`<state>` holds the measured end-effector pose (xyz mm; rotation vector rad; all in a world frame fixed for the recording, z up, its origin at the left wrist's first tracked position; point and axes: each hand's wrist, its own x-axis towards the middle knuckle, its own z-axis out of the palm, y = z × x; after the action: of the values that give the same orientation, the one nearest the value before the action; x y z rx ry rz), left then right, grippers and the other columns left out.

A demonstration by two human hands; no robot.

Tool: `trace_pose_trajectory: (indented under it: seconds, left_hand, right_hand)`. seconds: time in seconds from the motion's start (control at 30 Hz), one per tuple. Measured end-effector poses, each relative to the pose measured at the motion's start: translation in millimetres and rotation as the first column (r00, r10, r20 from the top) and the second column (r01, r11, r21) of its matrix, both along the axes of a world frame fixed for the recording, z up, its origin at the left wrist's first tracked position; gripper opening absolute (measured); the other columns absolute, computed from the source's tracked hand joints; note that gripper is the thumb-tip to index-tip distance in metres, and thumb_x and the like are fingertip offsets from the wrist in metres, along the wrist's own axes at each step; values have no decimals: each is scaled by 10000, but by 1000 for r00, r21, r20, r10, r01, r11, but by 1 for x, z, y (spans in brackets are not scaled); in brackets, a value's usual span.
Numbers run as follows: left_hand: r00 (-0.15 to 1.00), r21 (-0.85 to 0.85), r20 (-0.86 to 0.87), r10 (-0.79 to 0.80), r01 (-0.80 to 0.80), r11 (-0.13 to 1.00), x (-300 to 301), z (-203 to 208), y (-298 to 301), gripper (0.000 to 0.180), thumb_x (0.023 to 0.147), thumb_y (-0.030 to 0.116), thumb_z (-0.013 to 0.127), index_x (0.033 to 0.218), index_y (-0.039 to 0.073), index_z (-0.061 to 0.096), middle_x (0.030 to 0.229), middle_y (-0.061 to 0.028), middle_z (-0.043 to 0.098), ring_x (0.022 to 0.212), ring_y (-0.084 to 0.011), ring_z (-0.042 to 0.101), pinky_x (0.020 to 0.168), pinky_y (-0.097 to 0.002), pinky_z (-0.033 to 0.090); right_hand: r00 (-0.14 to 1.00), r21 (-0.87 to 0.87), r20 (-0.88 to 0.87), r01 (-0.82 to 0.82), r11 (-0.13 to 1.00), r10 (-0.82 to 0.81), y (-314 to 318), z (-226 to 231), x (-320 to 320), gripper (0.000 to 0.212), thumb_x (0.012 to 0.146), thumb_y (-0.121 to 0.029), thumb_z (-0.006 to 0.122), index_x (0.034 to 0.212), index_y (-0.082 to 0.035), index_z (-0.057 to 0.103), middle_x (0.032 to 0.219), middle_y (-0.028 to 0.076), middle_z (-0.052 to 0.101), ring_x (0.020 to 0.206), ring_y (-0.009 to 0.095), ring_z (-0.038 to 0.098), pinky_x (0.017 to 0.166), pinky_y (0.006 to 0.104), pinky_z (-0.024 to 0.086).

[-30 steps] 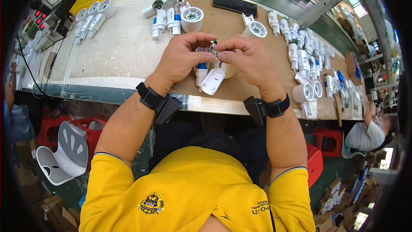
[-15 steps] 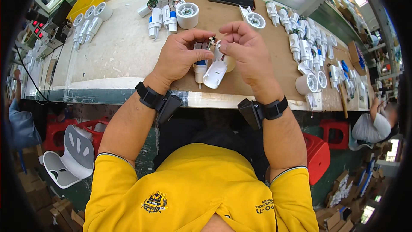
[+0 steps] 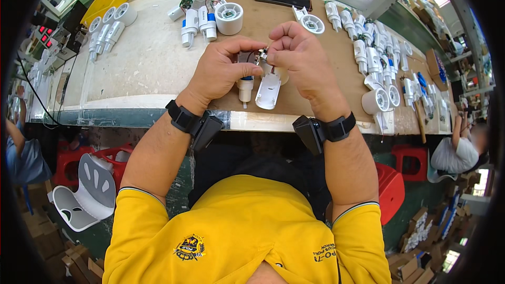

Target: Assembling small electronic devices by manually inserting components such as circuit boards and batteries into plastic housings.

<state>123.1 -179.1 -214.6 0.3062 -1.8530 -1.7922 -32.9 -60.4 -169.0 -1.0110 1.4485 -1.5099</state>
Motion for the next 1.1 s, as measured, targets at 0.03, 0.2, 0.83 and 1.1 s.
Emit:
trace_pose_trajectory:
  seconds: [0.03,0.2,0.83,1.1]
  left_hand:
    - [1000,0,0,0,0,1000,0,0,0,396,770,-29,796,1155,26,723,1051,-7,693,933,-97,638,847,-237,524]
    - [1000,-10,7,-11,11,1000,1,2,1,413,755,-23,811,1156,37,730,1040,-6,691,933,-97,636,844,-235,521]
    - [994,-110,-48,94,-99,989,0,-8,2,390,746,18,836,1122,12,735,1049,-47,716,922,-123,649,834,-258,526]
    - [998,-243,-12,65,-65,968,2,-2,0,381,754,7,823,1125,3,731,1046,-54,715,943,-125,656,838,-259,527]
  right_hand:
    - [1000,0,0,0,1000,0,0,0,-1,343,800,57,659,1122,18,547,874,44,633,792,110,612,738,222,489]
    - [1000,10,-27,4,1000,-4,0,-1,-2,335,796,59,657,1109,16,546,877,44,632,785,110,611,723,226,494]
    - [989,-74,-23,146,987,-148,-4,-21,11,224,819,107,658,937,-42,539,846,20,605,761,101,608,681,227,508]
    - [975,9,-198,101,995,-97,-3,-13,6,210,813,81,676,894,-53,536,841,11,606,735,91,598,655,206,484]
